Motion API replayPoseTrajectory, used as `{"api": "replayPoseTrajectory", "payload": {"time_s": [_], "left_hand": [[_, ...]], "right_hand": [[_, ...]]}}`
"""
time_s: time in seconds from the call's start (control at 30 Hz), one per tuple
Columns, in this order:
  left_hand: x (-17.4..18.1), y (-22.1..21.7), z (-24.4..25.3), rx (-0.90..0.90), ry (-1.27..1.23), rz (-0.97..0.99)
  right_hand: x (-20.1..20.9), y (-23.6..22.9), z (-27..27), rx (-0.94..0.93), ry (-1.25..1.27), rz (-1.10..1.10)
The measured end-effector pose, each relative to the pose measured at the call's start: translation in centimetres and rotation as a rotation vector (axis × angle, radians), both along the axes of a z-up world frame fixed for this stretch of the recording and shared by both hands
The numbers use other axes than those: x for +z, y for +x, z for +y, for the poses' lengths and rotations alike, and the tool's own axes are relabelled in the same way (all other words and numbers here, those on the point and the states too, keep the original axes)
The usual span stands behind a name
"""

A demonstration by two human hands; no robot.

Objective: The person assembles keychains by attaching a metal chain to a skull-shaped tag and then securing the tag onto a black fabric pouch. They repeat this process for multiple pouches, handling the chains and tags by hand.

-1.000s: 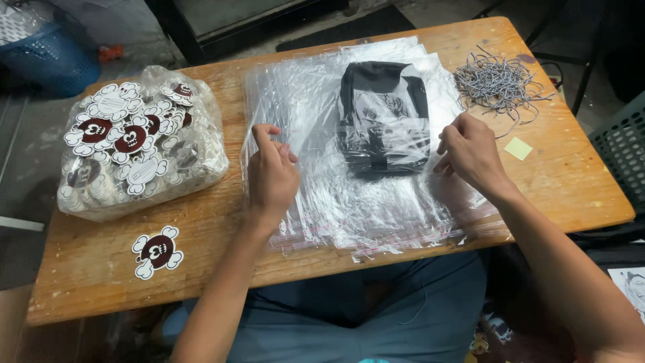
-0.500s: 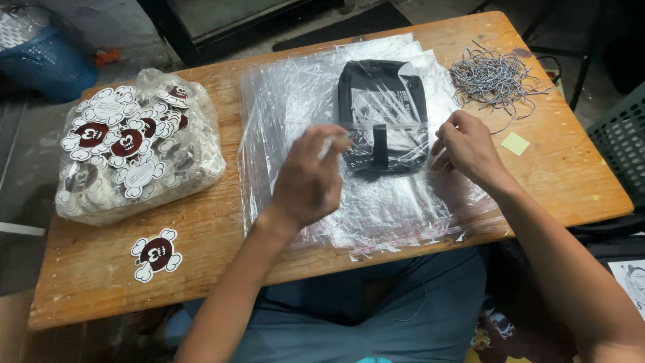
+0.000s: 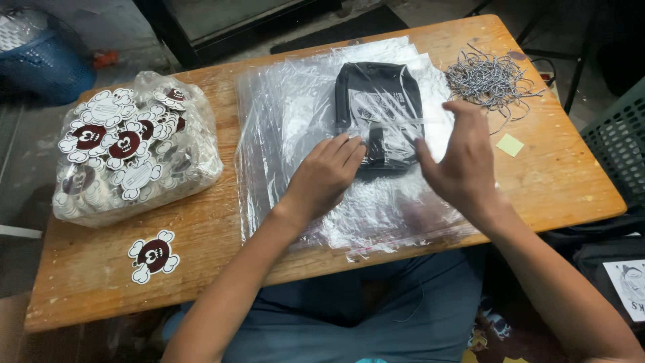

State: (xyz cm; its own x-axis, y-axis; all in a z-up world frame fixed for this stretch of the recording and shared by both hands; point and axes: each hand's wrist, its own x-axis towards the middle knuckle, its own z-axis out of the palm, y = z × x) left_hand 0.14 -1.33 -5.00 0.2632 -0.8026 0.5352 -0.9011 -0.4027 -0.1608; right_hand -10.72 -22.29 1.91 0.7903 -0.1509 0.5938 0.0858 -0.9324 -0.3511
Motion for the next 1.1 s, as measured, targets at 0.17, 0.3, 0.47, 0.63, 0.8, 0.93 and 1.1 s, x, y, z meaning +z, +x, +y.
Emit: {"api": "replayPoseTrajectory", "payload": {"time_s": [0.17,0.3,0.47,0.63,0.8,0.93,1.1], "left_hand": [[1.8,-0.5,-0.4,0.032,0.006,-0.063],[2.0,-0.2,-1.1,0.048,-0.015,-0.143],[6.2,-1.1,-1.0,0.083,-0.128,-0.161],[11.5,-4.4,3.6,0.155,-0.640,0.016],[11.4,-6.6,7.5,0.124,-0.868,0.682],[10.9,-11.4,10.0,0.026,-0.800,0.795],[8.4,-19.2,14.9,-0.005,-1.217,1.018]], "right_hand": [[-2.1,0.7,3.2,0.206,-0.315,-0.059],[-5.2,3.2,2.8,0.011,-0.620,-0.174],[-5.7,5.7,0.7,0.036,-0.577,-0.288],[0.8,2.3,-2.3,0.168,-0.158,-0.372],[5.4,-4.6,-1.5,0.351,0.933,-0.250],[4.3,-8.6,2.4,0.349,1.413,-0.132],[3.3,-10.3,7.7,1.103,1.552,0.309]]}}
